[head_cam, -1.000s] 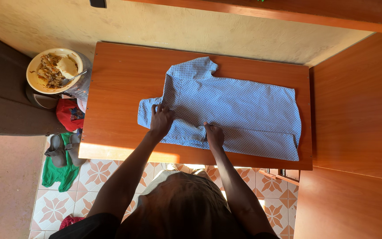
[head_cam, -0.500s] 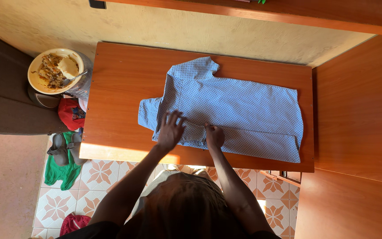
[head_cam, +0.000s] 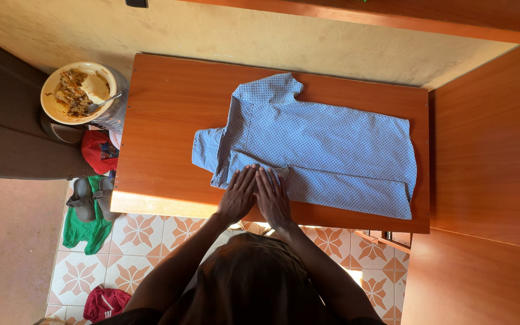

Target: The person picks up a shirt from a pile on a bed, carries it to a table, lays it flat, and folds the sleeves and bottom section inward.

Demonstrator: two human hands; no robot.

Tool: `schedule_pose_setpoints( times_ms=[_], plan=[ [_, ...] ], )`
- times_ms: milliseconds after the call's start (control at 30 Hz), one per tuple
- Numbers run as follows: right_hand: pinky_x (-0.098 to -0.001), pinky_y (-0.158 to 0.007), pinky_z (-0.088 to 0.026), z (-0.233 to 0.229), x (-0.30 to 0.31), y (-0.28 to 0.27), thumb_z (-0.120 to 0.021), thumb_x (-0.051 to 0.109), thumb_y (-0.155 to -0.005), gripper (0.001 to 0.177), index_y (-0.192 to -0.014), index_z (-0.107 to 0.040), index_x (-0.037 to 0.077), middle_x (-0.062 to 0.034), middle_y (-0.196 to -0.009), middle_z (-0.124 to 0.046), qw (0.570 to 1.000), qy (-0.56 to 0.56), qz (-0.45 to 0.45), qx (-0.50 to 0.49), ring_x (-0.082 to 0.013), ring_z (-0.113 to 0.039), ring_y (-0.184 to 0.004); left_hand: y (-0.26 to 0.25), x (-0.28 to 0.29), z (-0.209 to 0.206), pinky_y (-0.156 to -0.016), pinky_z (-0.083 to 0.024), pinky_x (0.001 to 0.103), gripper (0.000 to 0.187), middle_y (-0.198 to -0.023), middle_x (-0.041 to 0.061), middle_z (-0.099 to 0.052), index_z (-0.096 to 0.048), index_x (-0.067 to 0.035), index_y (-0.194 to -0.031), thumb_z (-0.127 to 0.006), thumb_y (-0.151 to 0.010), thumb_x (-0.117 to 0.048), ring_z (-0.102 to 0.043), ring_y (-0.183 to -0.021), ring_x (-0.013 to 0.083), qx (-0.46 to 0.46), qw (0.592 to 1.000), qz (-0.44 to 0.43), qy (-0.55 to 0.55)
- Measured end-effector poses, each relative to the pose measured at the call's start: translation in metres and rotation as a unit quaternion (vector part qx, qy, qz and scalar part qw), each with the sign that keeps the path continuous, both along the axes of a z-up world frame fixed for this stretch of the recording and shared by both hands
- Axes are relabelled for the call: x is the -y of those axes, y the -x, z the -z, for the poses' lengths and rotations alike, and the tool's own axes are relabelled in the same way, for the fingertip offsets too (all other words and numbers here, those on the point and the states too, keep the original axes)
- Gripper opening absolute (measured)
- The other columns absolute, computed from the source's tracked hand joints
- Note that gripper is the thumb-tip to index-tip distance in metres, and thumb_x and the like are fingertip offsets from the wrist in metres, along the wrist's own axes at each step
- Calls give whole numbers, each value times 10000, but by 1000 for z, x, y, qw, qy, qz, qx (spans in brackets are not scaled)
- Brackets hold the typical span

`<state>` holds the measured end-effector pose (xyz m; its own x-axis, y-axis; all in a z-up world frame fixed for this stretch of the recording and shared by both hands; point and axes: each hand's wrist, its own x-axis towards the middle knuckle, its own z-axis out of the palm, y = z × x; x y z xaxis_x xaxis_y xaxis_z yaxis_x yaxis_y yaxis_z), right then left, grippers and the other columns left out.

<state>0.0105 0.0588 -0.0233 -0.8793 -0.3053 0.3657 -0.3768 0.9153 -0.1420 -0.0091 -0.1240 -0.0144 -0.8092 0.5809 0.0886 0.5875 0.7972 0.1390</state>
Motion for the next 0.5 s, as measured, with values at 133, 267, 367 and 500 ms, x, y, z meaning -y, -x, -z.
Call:
schedule_pose_setpoints(
  times_ms=[133,267,367,500],
  plan=[
    [-545,-1270,-134,-11,-24,-15,-520,439,-1033,716,-1575,-356,1,-144,-1672,-282,991,-11,-36,125,-292,-215,-1560,1,12,0,-1266,-146,488,865,-1694,165,-188,-233,2,-1596,-483,-988,-560,-144,-1575,334,15,998,-47,-26],
    [-529,-1309,-153,-9,-33,-18,-491,467,-1082,701,-1585,-352,-2,-159,-1683,-312,989,68,-28,129,-302,-246,-1589,1,15,2,-1270,-166,469,899,-1702,165,-176,-240,16,-1599,-472,-990,-604,-140,-1582,323,29,994,-84,-70],
    [-558,-1257,-153,-9,-38,-23,-519,460,-1031,697,-1556,-388,21,-159,-1645,-346,993,40,51,101,-325,-248,-1550,0,15,-1,-1247,-168,479,912,-1687,176,-168,-229,27,-1579,-478,-976,-611,-130,-1562,331,32,995,-85,-37],
    [-555,-1264,-165,-12,-45,-33,-521,428,-1040,677,-1562,-389,18,-183,-1653,-333,993,52,50,92,-343,-249,-1559,-4,22,1,-1248,-176,484,890,-1683,162,-174,-244,1,-1586,-507,-969,-583,-132,-1561,319,27,995,-78,-64]
  ],
)
